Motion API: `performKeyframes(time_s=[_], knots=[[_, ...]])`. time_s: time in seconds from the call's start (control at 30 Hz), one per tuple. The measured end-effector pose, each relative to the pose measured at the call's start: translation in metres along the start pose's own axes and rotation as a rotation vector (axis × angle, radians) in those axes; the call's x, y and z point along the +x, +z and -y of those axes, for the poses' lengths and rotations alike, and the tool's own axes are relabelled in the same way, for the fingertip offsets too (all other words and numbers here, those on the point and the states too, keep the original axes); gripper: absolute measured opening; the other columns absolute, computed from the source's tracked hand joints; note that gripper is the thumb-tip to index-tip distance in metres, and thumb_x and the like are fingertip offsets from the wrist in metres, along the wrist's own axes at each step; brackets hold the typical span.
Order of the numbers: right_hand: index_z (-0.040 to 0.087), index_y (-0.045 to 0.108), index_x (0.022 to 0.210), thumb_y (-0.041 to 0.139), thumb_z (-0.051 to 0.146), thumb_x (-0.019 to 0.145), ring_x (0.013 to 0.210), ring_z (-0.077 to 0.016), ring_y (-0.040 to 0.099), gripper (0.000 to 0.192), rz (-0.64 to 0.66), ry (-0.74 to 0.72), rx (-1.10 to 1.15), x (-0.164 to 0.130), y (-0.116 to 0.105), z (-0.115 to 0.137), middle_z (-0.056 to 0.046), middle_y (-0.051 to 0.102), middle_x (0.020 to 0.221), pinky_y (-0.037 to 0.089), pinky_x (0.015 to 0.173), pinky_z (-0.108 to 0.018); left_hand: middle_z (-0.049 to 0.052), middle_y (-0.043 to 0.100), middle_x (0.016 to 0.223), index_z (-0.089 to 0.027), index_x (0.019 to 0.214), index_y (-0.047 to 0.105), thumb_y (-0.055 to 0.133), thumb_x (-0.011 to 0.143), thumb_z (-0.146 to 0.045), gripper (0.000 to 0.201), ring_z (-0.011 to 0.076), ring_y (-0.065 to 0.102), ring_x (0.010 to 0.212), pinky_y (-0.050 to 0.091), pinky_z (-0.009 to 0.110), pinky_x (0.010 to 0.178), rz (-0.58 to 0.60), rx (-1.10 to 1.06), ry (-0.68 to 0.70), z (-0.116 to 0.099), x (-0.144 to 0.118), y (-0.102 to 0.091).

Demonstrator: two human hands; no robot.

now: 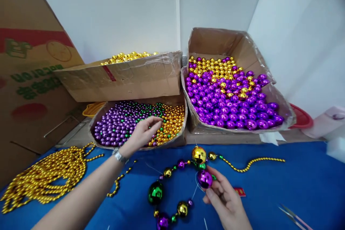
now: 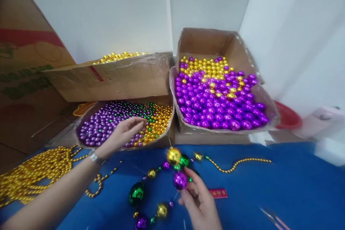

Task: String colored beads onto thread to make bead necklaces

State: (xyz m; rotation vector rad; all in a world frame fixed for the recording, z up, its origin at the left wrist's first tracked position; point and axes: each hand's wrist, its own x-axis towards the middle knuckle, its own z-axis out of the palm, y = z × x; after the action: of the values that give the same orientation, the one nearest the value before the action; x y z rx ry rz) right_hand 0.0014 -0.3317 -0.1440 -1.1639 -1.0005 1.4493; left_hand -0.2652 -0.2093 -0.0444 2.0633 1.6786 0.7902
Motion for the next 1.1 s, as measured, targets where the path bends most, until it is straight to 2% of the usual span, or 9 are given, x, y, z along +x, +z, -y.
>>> performKeyframes(time_s=[0.07,0.17,0.27,0.37,0.6,0.77,0.93,1.03,1.1], knots=[[0.026,0.052,0.125,0.062,0.052,0.077,0.065,-0.0151,0.061,0.056,-0.003,-0.006,-0.005,-0.001,0.0,0.002,-0.002,0.065,0.079,0.05,0.062,-0.026,0.007,0.069,0.09,-0.013,0.102,0.061,0.042,0.087,-0.036,0.034,0.0186,0.063,0.077,0.05,0.027,0.067,0.034,0.135,0.002,0.025,0.021,-0.007],[0.027,0.053,0.124,0.063,0.051,0.077,0.062,-0.0142,0.06,0.053,-0.012,-0.011,-0.02,-0.002,0.0,0.004,-0.001,0.063,0.073,0.048,0.06,-0.025,0.004,0.07,0.081,-0.015,0.091,0.066,0.05,0.079,-0.027,0.023,0.0184,0.063,0.073,0.048,0.026,0.067,0.107,0.271,0.011,0.055,0.042,-0.005],[0.027,0.054,0.122,0.063,0.05,0.078,0.062,-0.0139,0.06,0.051,-0.021,-0.008,-0.033,-0.004,0.0,0.008,0.0,0.061,0.07,0.047,0.06,-0.024,0.004,0.071,0.08,-0.018,0.085,0.068,0.053,0.075,-0.019,0.018,0.0189,0.064,0.074,0.046,0.026,0.07,0.168,0.407,0.021,0.072,0.052,0.002],[0.026,0.054,0.122,0.063,0.05,0.077,0.061,-0.0139,0.059,0.051,-0.014,-0.017,-0.018,-0.005,0.0,0.011,0.0,0.06,0.071,0.046,0.061,-0.025,0.005,0.07,0.083,-0.019,0.088,0.067,0.054,0.076,-0.017,0.018,0.0195,0.064,0.078,0.046,0.028,0.072,0.207,0.512,0.019,0.078,0.056,0.009],[0.027,0.051,0.124,0.061,0.049,0.08,0.062,-0.0135,0.059,0.051,0.016,-0.012,-0.028,-0.003,0.0,0.008,-0.001,0.062,0.076,0.046,0.06,-0.025,0.006,0.063,0.094,-0.014,0.097,0.061,0.054,0.087,-0.031,0.022,0.0188,0.06,0.088,0.048,0.04,0.08,0.312,0.622,0.024,0.079,0.066,0.037],[0.027,0.051,0.125,0.061,0.049,0.08,0.062,-0.012,0.058,0.051,0.045,-0.029,-0.015,-0.001,0.002,0.005,0.0,0.062,0.076,0.045,0.061,-0.024,0.006,0.061,0.099,-0.013,0.101,0.059,0.053,0.088,-0.031,0.023,0.0187,0.059,0.089,0.049,0.04,0.08,0.299,0.555,0.0,0.083,0.072,0.05],[0.025,0.051,0.125,0.06,0.049,0.08,0.062,-0.0121,0.058,0.051,0.036,-0.037,-0.022,-0.002,0.0,0.009,-0.002,0.063,0.079,0.045,0.061,-0.025,0.007,0.064,0.085,-0.016,0.095,0.061,0.063,0.077,-0.024,0.02,0.0209,0.06,0.083,0.048,0.034,0.073,0.209,0.307,-0.008,0.066,0.07,0.038],[0.025,0.051,0.125,0.06,0.048,0.081,0.062,-0.0125,0.059,0.051,0.037,-0.032,-0.045,-0.004,-0.004,0.012,0.0,0.061,0.077,0.045,0.061,-0.025,0.006,0.065,0.082,-0.018,0.104,0.059,0.055,0.081,-0.03,0.026,0.0191,0.061,0.075,0.048,0.028,0.065,0.148,0.097,-0.006,0.04,0.055,0.024],[0.025,0.051,0.125,0.06,0.049,0.08,0.062,-0.0129,0.059,0.052,0.032,-0.031,-0.055,-0.005,-0.005,0.011,0.0,0.06,0.076,0.046,0.061,-0.026,0.006,0.064,0.085,-0.018,0.112,0.055,0.046,0.087,-0.036,0.032,0.0165,0.062,0.072,0.049,0.026,0.062,0.114,-0.131,-0.021,0.019,0.037,0.017]])
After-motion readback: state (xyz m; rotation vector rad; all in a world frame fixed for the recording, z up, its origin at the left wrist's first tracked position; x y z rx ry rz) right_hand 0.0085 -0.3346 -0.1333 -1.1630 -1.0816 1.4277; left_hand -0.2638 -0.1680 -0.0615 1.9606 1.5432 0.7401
